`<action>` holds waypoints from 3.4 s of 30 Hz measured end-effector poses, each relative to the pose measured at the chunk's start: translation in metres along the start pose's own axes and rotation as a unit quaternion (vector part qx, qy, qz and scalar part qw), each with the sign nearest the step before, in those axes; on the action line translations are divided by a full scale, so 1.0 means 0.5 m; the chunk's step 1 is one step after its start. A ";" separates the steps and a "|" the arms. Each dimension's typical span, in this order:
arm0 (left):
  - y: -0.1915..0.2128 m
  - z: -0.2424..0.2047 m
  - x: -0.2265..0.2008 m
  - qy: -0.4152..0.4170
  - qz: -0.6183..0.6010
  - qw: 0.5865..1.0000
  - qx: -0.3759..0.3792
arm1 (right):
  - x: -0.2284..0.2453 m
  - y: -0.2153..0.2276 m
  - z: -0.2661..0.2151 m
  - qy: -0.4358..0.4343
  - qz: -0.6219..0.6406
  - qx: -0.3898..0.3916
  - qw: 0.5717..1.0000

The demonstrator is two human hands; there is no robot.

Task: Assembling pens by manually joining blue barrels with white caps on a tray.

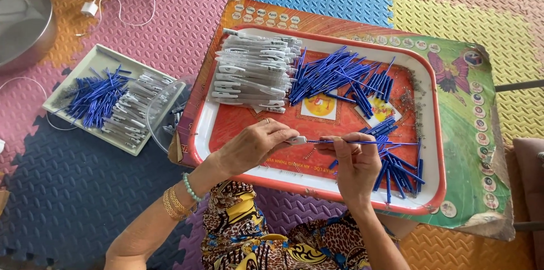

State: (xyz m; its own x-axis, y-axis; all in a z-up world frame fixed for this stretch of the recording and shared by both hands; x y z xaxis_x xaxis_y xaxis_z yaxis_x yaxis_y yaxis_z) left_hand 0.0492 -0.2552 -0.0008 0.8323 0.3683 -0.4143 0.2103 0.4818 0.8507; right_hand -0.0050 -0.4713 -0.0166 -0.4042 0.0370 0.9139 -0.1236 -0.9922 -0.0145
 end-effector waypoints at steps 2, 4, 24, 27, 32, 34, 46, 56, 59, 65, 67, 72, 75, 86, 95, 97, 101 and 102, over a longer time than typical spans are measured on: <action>-0.002 -0.001 -0.003 -0.011 -0.020 1.000 -0.008 | 0.003 -0.007 0.004 0.002 -0.007 0.011 1.000; -0.006 0.000 -0.011 -0.016 -0.044 0.999 -0.014 | 0.017 -0.010 0.013 0.009 -0.034 0.019 0.999; 0.028 0.003 0.030 0.052 -0.275 0.954 -0.110 | -0.062 0.352 0.139 -0.094 -0.462 0.070 0.879; 0.023 0.009 0.020 0.063 -0.301 0.945 -0.112 | -0.144 0.373 0.184 -0.052 -0.527 0.097 0.843; 0.002 0.009 0.021 0.083 -0.353 0.925 -0.114 | -0.301 0.379 0.292 -0.156 -0.590 0.102 0.785; -0.001 0.006 0.024 0.088 -0.368 0.919 -0.112 | -0.327 0.377 0.323 -0.206 -0.598 0.123 0.765; -0.021 0.005 0.039 0.094 -0.412 0.900 -0.104 | -0.160 0.338 0.242 -0.307 -0.359 0.124 0.873; -0.030 0.013 0.018 0.091 -0.447 0.885 -0.098 | -0.049 0.094 0.074 -0.205 0.170 0.084 0.960; -0.027 0.011 0.013 0.096 -0.438 0.889 -0.093 | -0.045 0.079 0.063 -0.187 0.144 0.078 0.969; -0.031 0.007 0.011 0.090 -0.425 0.896 -0.095 | -0.040 0.072 0.054 -0.176 0.116 0.063 0.975; -0.030 0.006 0.009 0.088 -0.418 0.900 -0.093 | -0.022 0.066 0.056 -0.178 0.094 0.067 0.977; -0.021 0.008 0.000 0.080 -0.397 0.910 -0.090 | 0.011 0.047 0.058 -0.162 0.026 0.083 0.983; -0.023 0.009 -0.004 0.075 -0.383 0.917 -0.087 | 0.027 0.031 0.058 -0.149 -0.027 0.097 0.984; -0.059 -0.007 0.022 0.111 -0.429 0.895 -0.061 | 0.059 0.004 0.055 -0.063 -0.050 0.090 0.993; -0.041 0.004 0.005 0.109 -0.428 0.895 -0.067 | 0.041 -0.015 0.042 -0.038 -0.115 0.079 0.990; -0.050 0.002 0.012 0.109 -0.428 0.895 -0.070 | 0.027 -0.018 0.033 -0.023 -0.083 0.071 0.994; -0.036 0.006 0.006 0.109 -0.432 0.892 -0.081 | 0.000 -0.021 0.011 0.036 -0.052 0.033 0.997; -0.030 0.006 0.003 0.110 -0.431 0.892 -0.082 | 0.007 -0.024 0.004 0.036 -0.052 0.034 0.997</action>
State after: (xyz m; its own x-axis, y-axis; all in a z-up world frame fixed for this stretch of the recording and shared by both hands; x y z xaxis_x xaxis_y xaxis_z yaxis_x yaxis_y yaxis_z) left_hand 0.0490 -0.2640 -0.0132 0.2732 -0.0577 -0.9602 0.6305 0.7646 0.1334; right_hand -0.0029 -0.4597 -0.0124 -0.4566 0.1457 0.8776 -0.1075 -0.9883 0.1082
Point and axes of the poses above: each hand's wrist, its own z-axis towards the middle knuckle, its own y-axis out of the back of the hand, x = y × z, the point moved 6 cm from there along z, towards the middle knuckle, and after that the axes turned 10 degrees about x, right-handed, at the moved point
